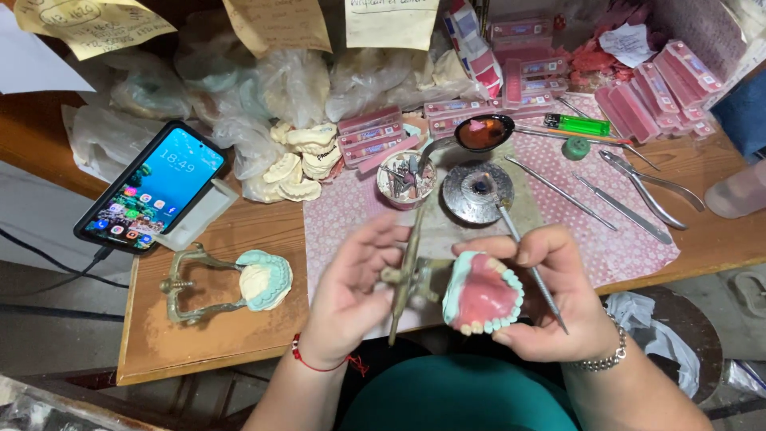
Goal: Shaping and applying material to a dental prosthesis model using a sculpting tool
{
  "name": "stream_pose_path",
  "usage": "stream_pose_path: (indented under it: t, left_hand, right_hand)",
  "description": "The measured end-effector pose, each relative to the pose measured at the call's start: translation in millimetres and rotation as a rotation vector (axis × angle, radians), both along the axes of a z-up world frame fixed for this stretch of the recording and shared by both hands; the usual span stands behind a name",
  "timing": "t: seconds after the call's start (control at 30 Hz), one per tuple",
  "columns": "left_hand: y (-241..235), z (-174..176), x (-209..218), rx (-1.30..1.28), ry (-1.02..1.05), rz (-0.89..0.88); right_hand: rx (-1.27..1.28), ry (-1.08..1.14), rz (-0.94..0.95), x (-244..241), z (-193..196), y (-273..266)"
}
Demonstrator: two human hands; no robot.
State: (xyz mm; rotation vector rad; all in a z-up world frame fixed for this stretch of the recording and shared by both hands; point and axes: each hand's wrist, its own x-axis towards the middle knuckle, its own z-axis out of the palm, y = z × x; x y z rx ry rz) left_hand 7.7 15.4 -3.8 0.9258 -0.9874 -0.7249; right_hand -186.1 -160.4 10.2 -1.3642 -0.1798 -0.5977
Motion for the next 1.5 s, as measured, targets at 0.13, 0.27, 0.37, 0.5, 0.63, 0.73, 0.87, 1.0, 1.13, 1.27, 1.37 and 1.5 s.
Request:
stream_pose_path:
  t: [0.13, 0.27, 0.37, 0.5, 0.63, 0.73, 0.87, 1.0, 1.13, 1.27, 1.37, 1.5]
  left_hand:
    - [4.4, 13.7, -3.5, 0.027, -0.085, -0.233]
    - [4.8, 5.7, -7.1, 0.118, -0.125, -0.229]
    - [3.5, -1.6, -10.1, 0.082, -0.039, -0.199]
    - [1.3, -0.1, -12.1, -0.067, 0.016, -0.149]
    - [1.4, -12.1, -8.5, -0.024, -0.008, 0.008]
    - [-1.8, -12.2, -5.2, -0.104, 0.052, 0.039]
    - [1.2, -16.0, -4.1, -0.045, 0.097, 0.193]
    - [4.3, -18.7, -4.8, 0.132, 0.081, 0.293]
    - [2.5, -24.5, -7.8, 0.070, 0.174, 0.194]
    - [3.5, -17.8, -7.7, 0.153, 0.093, 0.274]
    - [2.6, -19.1, -7.9, 0.175, 0.059, 0.343]
    - [3.3, -24.9, -8.6, 0.207, 0.081, 0.390]
  right_hand:
    - [0.079, -0.016, 0.170, 5.6, 2.1, -3.0]
    - [0.011, 0.004, 0.172, 9.9, 3.1, -8.6]
    - [-0.019, 0.024, 0.121, 10.8, 0.7, -12.4]
    - [-0.118, 0.062, 0.012, 10.9, 2.5, -12.9]
    - [-0.193, 0.105, -0.257, 9.0, -11.6, -21.0]
    - [0.041, 0.027, -0.497, 17.1, -19.1, -26.4]
    - [0.148, 0.105, -0.696, 27.6, -25.4, -41.3]
    - [0.325, 0.210, -0.676, 28.2, -24.6, -51.8]
    - [0.363, 0.194, -0.653, 28.2, -24.7, -54.5]
    - [0.396, 0.194, -0.652, 28.7, -24.0, -55.8]
    - [0.410, 0.195, -0.656, 29.2, -24.9, -56.7]
    - [0.455, 0.179, -0.622, 27.7, -21.2, -57.3]
